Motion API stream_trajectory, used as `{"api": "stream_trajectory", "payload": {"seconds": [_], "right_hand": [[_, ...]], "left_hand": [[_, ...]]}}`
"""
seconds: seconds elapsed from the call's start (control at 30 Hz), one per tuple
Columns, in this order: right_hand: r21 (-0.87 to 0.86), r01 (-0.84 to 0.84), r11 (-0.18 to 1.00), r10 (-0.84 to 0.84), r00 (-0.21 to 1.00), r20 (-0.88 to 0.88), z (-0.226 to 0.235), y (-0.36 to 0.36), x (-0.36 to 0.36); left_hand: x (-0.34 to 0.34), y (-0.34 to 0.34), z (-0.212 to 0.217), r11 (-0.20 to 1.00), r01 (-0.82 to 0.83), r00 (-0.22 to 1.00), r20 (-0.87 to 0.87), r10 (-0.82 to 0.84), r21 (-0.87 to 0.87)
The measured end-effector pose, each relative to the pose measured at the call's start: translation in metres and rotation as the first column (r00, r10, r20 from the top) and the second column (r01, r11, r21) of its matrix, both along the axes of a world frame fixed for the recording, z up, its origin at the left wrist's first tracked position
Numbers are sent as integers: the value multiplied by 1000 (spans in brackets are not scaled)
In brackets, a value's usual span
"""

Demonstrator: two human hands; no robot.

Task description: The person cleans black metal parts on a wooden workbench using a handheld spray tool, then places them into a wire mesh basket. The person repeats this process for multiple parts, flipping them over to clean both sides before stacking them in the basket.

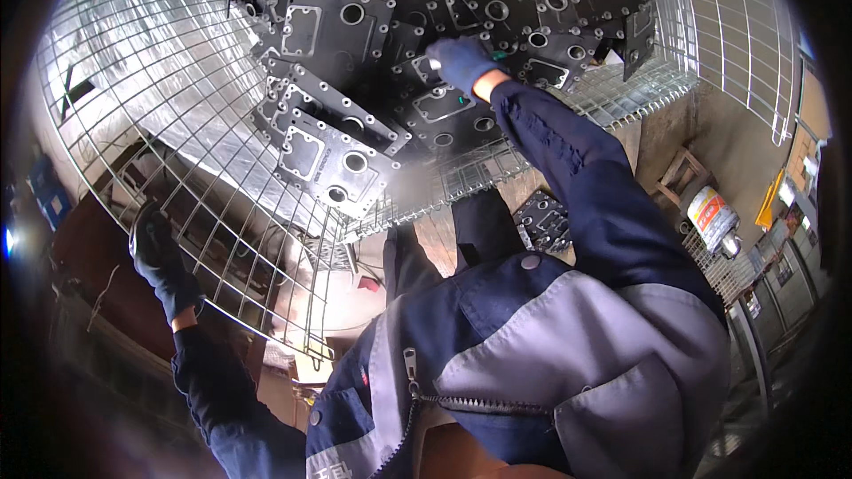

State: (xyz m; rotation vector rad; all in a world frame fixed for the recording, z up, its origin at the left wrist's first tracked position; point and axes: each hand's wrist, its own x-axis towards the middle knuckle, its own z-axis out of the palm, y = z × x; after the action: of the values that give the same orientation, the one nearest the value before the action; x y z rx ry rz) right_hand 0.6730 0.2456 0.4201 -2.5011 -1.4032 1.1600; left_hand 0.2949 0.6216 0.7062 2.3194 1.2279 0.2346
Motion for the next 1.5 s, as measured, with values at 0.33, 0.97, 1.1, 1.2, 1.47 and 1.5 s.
{"api": "stream_trajectory", "payload": {"seconds": [0.33, 0.97, 1.1, 1.2, 1.47, 1.5], "right_hand": [[-497, -422, 758, 543, 830, 124, -27, -14, -23], [-471, -348, 810, 527, 784, 327, 114, -210, 156], [-100, -253, 962, 272, 885, 378, 87, -148, 132], [82, -274, 958, 245, 935, 255, 26, -65, 85], [-479, -424, 769, 521, 849, 85, -29, 28, 46], [-422, -483, 767, 549, 835, 42, -23, 19, 45]], "left_hand": [[-14, 18, -8, 972, 187, 981, -75, -178, 141], [-11, 19, -9, 973, 161, 986, -79, -150, 166], [0, 15, -14, 983, 140, 989, -70, -133, 118], [-3, 13, -4, 945, 252, 964, -139, -226, 211], [0, 8, -3, 948, 220, 965, -193, -178, 228], [-7, 7, -4, 949, 198, 974, -162, -162, 244]]}}
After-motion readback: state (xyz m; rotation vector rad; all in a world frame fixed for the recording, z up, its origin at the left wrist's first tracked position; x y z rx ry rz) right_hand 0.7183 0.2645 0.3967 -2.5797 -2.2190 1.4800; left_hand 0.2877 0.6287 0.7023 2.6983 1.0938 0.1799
